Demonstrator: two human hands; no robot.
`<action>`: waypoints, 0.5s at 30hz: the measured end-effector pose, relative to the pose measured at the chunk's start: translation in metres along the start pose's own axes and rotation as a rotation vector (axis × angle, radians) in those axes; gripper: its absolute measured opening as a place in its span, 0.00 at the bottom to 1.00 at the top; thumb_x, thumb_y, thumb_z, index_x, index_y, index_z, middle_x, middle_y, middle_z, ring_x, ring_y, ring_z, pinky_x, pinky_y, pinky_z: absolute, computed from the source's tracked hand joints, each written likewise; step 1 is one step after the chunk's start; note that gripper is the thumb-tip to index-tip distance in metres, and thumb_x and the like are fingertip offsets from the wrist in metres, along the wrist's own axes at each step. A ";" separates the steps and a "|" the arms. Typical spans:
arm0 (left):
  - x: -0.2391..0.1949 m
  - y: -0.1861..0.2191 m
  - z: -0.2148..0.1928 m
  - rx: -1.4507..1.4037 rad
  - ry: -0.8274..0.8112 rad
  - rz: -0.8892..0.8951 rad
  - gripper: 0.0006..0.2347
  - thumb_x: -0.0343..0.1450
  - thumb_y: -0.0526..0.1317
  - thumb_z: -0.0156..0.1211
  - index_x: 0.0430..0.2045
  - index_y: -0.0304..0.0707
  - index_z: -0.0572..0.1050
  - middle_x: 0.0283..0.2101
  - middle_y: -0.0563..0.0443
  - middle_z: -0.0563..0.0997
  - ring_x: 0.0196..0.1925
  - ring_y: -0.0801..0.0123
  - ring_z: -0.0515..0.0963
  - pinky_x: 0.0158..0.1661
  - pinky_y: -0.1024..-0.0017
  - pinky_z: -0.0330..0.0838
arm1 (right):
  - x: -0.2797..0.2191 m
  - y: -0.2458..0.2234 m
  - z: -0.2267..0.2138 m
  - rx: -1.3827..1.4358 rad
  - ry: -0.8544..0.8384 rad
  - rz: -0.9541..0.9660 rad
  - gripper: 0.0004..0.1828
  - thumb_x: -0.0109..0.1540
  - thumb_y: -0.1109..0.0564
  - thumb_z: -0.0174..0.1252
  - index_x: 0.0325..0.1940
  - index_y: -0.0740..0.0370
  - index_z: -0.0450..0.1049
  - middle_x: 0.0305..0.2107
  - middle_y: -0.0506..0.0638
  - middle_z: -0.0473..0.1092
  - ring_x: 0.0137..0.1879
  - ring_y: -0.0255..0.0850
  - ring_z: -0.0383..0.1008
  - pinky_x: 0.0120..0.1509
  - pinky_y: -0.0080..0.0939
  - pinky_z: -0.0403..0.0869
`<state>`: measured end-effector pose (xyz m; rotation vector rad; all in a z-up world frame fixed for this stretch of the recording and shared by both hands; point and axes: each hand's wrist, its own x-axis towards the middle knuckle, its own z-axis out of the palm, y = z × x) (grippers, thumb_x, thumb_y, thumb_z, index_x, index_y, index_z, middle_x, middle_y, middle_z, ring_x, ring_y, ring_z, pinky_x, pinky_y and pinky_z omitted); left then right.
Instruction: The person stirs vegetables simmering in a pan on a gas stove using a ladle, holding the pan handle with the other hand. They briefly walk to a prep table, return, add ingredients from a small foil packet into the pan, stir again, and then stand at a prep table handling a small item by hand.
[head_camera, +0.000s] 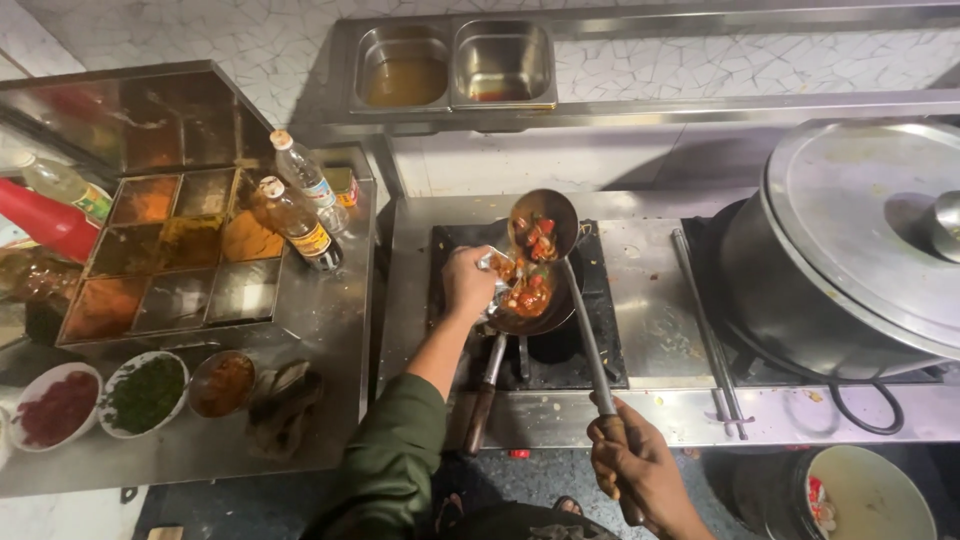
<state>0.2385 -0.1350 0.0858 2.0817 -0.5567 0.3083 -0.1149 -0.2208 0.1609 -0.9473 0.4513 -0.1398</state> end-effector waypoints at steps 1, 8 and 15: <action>0.000 0.006 0.002 -0.084 0.012 -0.095 0.16 0.56 0.28 0.68 0.38 0.33 0.83 0.43 0.37 0.82 0.46 0.49 0.82 0.49 0.62 0.75 | 0.000 0.000 0.000 -0.019 -0.026 -0.004 0.36 0.56 0.69 0.54 0.70 0.70 0.58 0.32 0.51 0.62 0.23 0.33 0.63 0.20 0.33 0.67; 0.009 0.035 0.014 -0.379 -0.038 -0.532 0.19 0.62 0.30 0.67 0.49 0.37 0.80 0.52 0.43 0.84 0.50 0.62 0.85 0.52 0.70 0.76 | 0.003 0.018 -0.011 -0.130 -0.135 -0.060 0.35 0.60 0.71 0.51 0.73 0.70 0.55 0.27 0.50 0.59 0.22 0.32 0.60 0.22 0.34 0.66; 0.013 0.037 0.029 -0.432 0.044 -0.509 0.22 0.60 0.26 0.63 0.50 0.36 0.80 0.52 0.43 0.83 0.50 0.63 0.84 0.52 0.70 0.75 | 0.005 0.032 0.003 -0.262 0.077 -0.016 0.43 0.56 0.76 0.51 0.76 0.64 0.54 0.30 0.46 0.59 0.25 0.30 0.59 0.25 0.30 0.60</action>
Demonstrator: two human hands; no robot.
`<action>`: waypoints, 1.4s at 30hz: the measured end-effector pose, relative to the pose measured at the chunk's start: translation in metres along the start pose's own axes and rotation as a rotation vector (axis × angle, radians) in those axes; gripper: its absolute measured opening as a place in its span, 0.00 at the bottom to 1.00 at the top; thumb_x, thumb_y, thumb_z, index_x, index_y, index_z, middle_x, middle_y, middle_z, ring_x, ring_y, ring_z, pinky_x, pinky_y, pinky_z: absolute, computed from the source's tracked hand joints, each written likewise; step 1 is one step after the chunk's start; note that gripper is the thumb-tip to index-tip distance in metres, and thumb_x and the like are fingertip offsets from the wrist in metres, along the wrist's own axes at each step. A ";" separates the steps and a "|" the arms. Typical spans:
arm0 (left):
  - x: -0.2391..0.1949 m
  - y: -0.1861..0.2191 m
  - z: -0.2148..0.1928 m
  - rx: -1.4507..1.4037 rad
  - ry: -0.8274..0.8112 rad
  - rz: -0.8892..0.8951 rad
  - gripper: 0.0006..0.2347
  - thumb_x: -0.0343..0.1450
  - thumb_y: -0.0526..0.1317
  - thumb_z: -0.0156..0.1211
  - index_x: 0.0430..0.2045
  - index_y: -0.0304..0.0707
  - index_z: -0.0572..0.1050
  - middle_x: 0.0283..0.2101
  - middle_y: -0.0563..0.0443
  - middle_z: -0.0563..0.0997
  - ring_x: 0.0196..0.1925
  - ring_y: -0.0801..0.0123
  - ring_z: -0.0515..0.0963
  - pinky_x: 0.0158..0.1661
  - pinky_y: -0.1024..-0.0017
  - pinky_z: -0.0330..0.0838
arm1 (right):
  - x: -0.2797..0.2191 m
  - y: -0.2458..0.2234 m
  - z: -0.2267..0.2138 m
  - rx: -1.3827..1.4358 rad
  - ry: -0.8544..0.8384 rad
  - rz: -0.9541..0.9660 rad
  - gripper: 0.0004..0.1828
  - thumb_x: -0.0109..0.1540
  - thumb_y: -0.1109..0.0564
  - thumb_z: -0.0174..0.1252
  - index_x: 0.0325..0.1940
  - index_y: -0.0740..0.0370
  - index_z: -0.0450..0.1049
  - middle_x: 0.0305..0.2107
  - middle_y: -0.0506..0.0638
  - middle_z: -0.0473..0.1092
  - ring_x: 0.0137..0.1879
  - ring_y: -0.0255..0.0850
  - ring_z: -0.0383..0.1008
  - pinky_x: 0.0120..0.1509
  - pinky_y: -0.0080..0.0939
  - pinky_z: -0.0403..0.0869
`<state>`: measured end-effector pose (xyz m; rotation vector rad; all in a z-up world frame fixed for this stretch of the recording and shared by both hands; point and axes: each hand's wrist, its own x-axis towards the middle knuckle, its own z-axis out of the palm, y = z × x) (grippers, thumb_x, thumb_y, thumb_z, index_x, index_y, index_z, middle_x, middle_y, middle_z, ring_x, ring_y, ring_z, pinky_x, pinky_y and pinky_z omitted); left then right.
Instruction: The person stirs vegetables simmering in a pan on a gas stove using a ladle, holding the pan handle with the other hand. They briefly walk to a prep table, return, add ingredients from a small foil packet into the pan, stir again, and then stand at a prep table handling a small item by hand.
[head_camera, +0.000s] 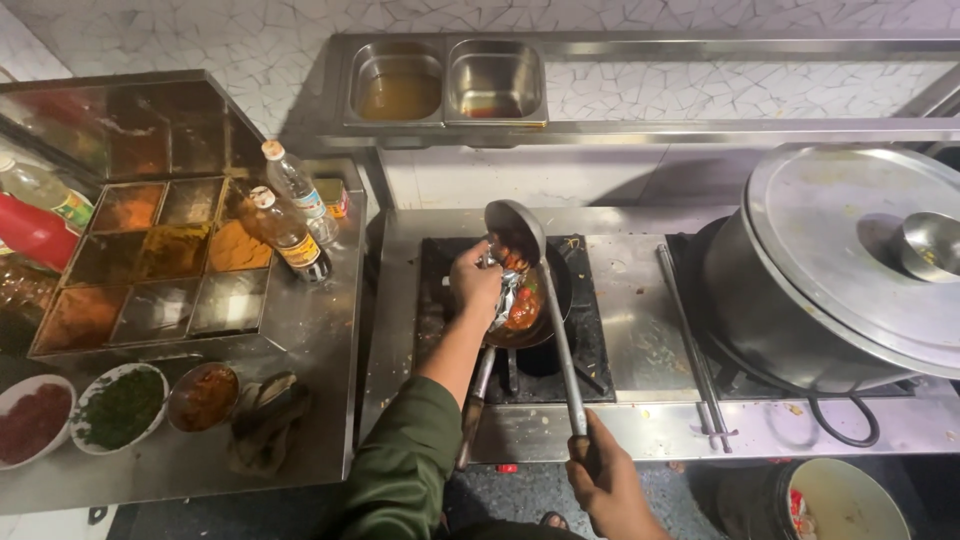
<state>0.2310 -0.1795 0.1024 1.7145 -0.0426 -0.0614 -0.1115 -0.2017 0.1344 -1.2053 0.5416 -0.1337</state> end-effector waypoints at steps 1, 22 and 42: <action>-0.002 0.002 0.001 -0.056 0.000 -0.033 0.22 0.61 0.26 0.63 0.51 0.36 0.80 0.51 0.42 0.84 0.49 0.63 0.84 0.51 0.70 0.76 | 0.001 0.000 0.000 -0.135 0.023 -0.003 0.44 0.57 0.76 0.52 0.78 0.62 0.52 0.32 0.46 0.61 0.28 0.30 0.62 0.28 0.30 0.64; -0.004 0.005 -0.008 -0.022 0.090 0.057 0.22 0.62 0.26 0.68 0.52 0.37 0.78 0.49 0.45 0.84 0.46 0.69 0.84 0.48 0.73 0.76 | 0.010 0.026 -0.009 -0.489 0.032 -0.112 0.43 0.58 0.73 0.54 0.76 0.61 0.53 0.31 0.49 0.66 0.32 0.30 0.66 0.37 0.28 0.68; -0.009 -0.062 -0.166 0.149 -0.070 0.132 0.19 0.64 0.23 0.58 0.50 0.31 0.80 0.50 0.42 0.84 0.50 0.65 0.85 0.52 0.72 0.76 | 0.005 0.019 -0.038 0.046 0.003 0.022 0.25 0.60 0.71 0.50 0.63 0.74 0.63 0.25 0.53 0.64 0.22 0.36 0.63 0.22 0.37 0.65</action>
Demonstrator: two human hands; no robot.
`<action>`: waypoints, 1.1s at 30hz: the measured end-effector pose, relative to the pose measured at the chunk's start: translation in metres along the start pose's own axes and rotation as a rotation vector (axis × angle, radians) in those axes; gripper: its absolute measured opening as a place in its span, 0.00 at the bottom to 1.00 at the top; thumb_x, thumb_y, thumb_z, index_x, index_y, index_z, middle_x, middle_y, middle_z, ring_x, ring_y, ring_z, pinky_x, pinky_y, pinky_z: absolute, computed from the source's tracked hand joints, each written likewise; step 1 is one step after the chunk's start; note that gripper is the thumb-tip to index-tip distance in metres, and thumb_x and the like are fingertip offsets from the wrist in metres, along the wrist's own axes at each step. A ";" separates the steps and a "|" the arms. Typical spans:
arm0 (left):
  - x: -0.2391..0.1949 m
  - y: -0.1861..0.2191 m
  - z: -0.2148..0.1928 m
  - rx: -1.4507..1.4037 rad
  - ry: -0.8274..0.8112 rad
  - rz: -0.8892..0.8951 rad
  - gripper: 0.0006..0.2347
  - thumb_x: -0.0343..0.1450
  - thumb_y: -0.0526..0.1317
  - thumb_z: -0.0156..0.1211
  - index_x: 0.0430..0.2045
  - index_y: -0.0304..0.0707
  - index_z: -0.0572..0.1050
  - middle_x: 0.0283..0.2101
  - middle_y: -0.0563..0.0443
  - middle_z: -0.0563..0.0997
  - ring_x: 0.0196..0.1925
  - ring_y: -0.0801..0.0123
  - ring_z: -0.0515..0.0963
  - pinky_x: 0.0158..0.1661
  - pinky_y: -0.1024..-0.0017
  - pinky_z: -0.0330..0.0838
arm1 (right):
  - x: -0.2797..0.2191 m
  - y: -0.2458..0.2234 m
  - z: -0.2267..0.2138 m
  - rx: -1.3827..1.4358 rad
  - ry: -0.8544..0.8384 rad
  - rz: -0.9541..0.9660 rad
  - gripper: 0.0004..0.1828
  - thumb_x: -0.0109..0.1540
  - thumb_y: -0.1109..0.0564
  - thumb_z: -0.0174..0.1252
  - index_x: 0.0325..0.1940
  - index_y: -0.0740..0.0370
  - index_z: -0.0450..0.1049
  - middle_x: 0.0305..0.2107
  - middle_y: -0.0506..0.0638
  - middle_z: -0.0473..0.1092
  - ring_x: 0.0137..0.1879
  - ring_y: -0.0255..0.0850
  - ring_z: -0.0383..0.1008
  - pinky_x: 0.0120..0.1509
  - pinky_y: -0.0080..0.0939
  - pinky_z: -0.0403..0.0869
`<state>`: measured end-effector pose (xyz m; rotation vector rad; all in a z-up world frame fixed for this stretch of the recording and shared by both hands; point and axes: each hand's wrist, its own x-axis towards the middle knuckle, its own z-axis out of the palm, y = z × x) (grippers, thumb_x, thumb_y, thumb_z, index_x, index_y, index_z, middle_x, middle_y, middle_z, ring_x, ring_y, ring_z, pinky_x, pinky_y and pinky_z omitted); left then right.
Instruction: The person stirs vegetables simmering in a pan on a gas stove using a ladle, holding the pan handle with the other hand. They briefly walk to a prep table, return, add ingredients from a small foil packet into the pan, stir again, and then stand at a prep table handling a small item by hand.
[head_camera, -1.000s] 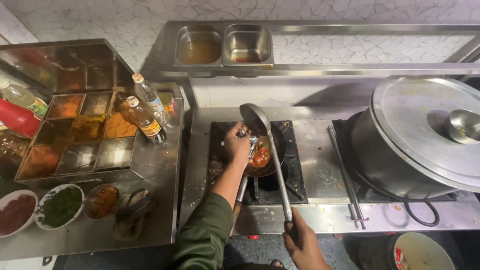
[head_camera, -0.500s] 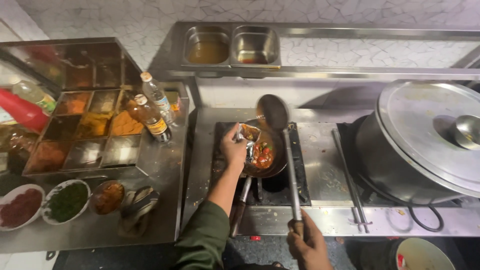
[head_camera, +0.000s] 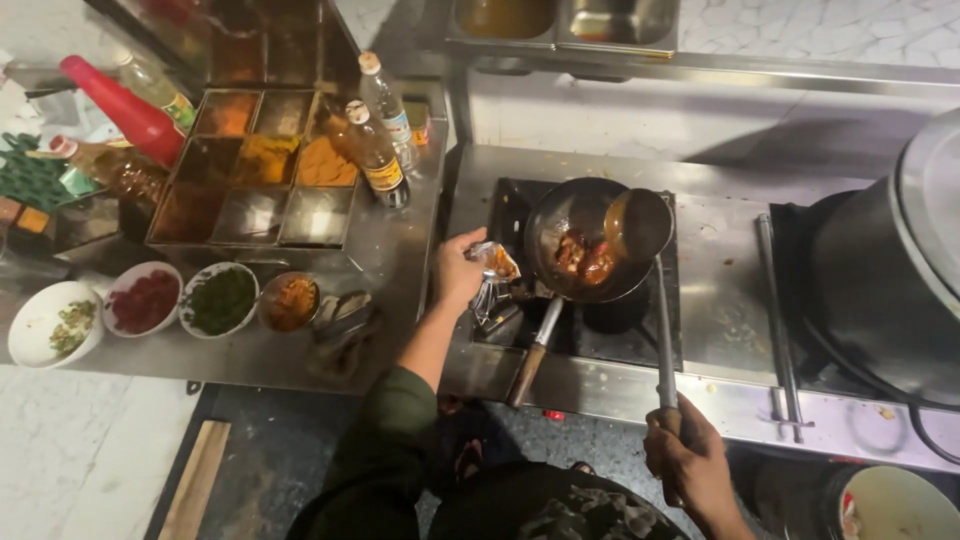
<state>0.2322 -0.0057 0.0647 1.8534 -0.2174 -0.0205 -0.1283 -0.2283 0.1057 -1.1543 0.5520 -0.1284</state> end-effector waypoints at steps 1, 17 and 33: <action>-0.001 -0.010 -0.006 -0.045 0.006 0.061 0.20 0.63 0.22 0.56 0.51 0.32 0.79 0.51 0.41 0.84 0.52 0.63 0.84 0.53 0.71 0.75 | -0.001 -0.002 0.005 0.004 0.007 0.012 0.26 0.59 0.70 0.50 0.63 0.72 0.62 0.26 0.52 0.65 0.22 0.36 0.63 0.22 0.37 0.65; -0.056 0.013 -0.032 0.935 -0.095 0.491 0.15 0.63 0.37 0.64 0.44 0.36 0.77 0.66 0.37 0.67 0.70 0.45 0.59 0.62 0.43 0.57 | 0.003 0.003 0.018 -0.113 0.010 0.054 0.24 0.60 0.70 0.53 0.61 0.71 0.64 0.24 0.51 0.65 0.21 0.36 0.63 0.20 0.38 0.65; 0.044 -0.055 -0.004 1.045 -0.120 0.373 0.15 0.66 0.36 0.58 0.47 0.38 0.78 0.46 0.39 0.80 0.56 0.43 0.75 0.56 0.49 0.69 | -0.006 -0.002 0.015 -0.111 0.003 0.049 0.10 0.60 0.72 0.53 0.43 0.69 0.62 0.24 0.49 0.64 0.21 0.34 0.62 0.20 0.37 0.64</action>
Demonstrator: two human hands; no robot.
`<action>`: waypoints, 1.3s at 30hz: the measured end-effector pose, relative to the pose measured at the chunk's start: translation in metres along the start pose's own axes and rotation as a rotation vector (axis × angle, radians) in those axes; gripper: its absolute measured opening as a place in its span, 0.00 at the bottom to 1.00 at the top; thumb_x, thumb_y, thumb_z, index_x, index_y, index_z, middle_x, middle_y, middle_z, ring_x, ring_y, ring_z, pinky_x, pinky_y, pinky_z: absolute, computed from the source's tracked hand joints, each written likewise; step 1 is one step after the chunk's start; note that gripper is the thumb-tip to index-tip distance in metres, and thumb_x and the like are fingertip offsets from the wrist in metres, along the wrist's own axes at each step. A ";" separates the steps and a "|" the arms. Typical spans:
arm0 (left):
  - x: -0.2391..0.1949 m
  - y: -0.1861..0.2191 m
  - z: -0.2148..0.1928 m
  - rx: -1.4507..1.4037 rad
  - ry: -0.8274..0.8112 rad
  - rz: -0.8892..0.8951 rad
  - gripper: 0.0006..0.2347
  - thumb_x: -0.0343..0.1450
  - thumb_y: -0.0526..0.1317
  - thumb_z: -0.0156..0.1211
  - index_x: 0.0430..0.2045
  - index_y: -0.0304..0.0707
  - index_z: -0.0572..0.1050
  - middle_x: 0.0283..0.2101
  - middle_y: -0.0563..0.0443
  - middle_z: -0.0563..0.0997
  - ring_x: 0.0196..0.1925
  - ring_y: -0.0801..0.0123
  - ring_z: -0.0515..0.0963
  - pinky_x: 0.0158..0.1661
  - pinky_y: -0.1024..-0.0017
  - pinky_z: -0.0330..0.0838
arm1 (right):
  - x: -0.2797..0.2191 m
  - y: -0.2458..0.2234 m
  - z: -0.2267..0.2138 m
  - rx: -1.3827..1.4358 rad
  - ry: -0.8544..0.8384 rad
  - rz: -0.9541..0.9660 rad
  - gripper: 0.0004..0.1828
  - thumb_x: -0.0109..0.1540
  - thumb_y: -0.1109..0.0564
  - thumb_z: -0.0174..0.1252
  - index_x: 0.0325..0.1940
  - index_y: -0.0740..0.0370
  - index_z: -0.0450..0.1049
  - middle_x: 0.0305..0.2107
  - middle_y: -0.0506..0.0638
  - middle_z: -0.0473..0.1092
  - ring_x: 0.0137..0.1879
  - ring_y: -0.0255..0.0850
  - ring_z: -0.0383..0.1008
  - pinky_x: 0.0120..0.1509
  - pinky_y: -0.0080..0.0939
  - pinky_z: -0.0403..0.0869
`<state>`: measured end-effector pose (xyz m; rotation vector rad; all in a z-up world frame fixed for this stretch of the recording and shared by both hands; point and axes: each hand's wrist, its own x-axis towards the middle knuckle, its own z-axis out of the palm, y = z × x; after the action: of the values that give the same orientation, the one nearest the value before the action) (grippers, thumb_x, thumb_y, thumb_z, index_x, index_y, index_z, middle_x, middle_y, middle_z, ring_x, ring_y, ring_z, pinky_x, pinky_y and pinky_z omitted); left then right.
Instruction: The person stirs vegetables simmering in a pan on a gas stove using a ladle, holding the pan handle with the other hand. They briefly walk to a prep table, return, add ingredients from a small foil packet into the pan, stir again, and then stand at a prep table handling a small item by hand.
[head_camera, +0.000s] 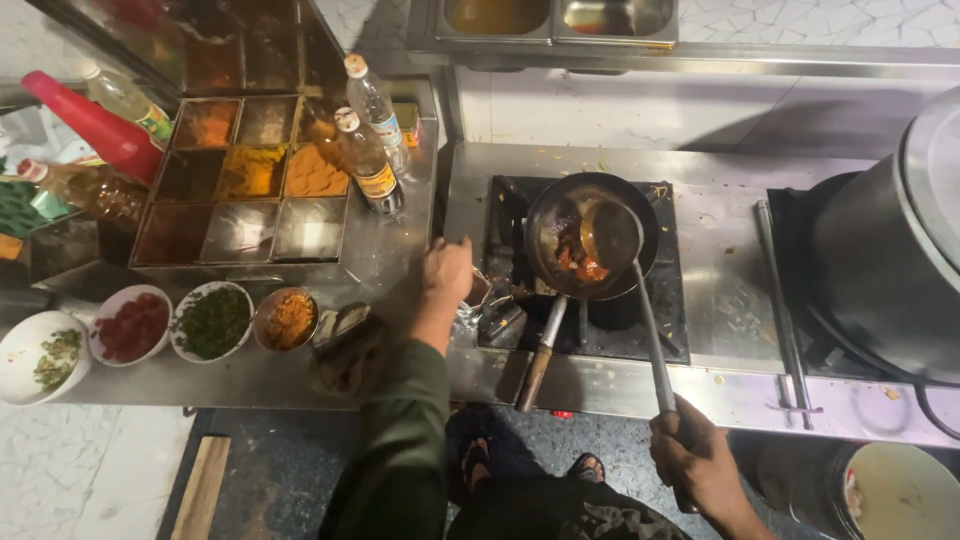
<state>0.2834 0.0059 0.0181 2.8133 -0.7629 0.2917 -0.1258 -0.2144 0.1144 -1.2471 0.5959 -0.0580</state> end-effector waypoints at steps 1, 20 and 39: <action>0.007 -0.006 0.014 0.004 -0.099 -0.043 0.10 0.71 0.36 0.56 0.45 0.37 0.78 0.44 0.36 0.81 0.52 0.42 0.78 0.52 0.50 0.72 | -0.001 -0.004 0.003 -0.017 -0.003 0.013 0.11 0.60 0.71 0.53 0.45 0.68 0.64 0.24 0.49 0.64 0.21 0.34 0.62 0.20 0.38 0.64; -0.180 0.127 0.059 -0.846 -0.518 -0.406 0.14 0.67 0.42 0.67 0.40 0.35 0.72 0.30 0.42 0.79 0.31 0.52 0.79 0.31 0.56 0.73 | 0.031 -0.012 -0.007 -1.038 0.055 -0.310 0.35 0.56 0.63 0.60 0.68 0.69 0.61 0.32 0.57 0.73 0.35 0.45 0.75 0.42 0.46 0.74; -0.135 0.185 -0.009 -0.650 -0.370 -0.278 0.12 0.65 0.37 0.67 0.32 0.24 0.73 0.37 0.25 0.79 0.42 0.37 0.81 0.41 0.51 0.76 | 0.009 -0.057 0.055 0.624 -0.046 0.158 0.05 0.62 0.65 0.50 0.42 0.69 0.64 0.27 0.52 0.65 0.25 0.33 0.62 0.24 0.31 0.63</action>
<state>0.0725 -0.0836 0.0217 2.3111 -0.4111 -0.4548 -0.0780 -0.1891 0.1723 -0.5934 0.5753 -0.0758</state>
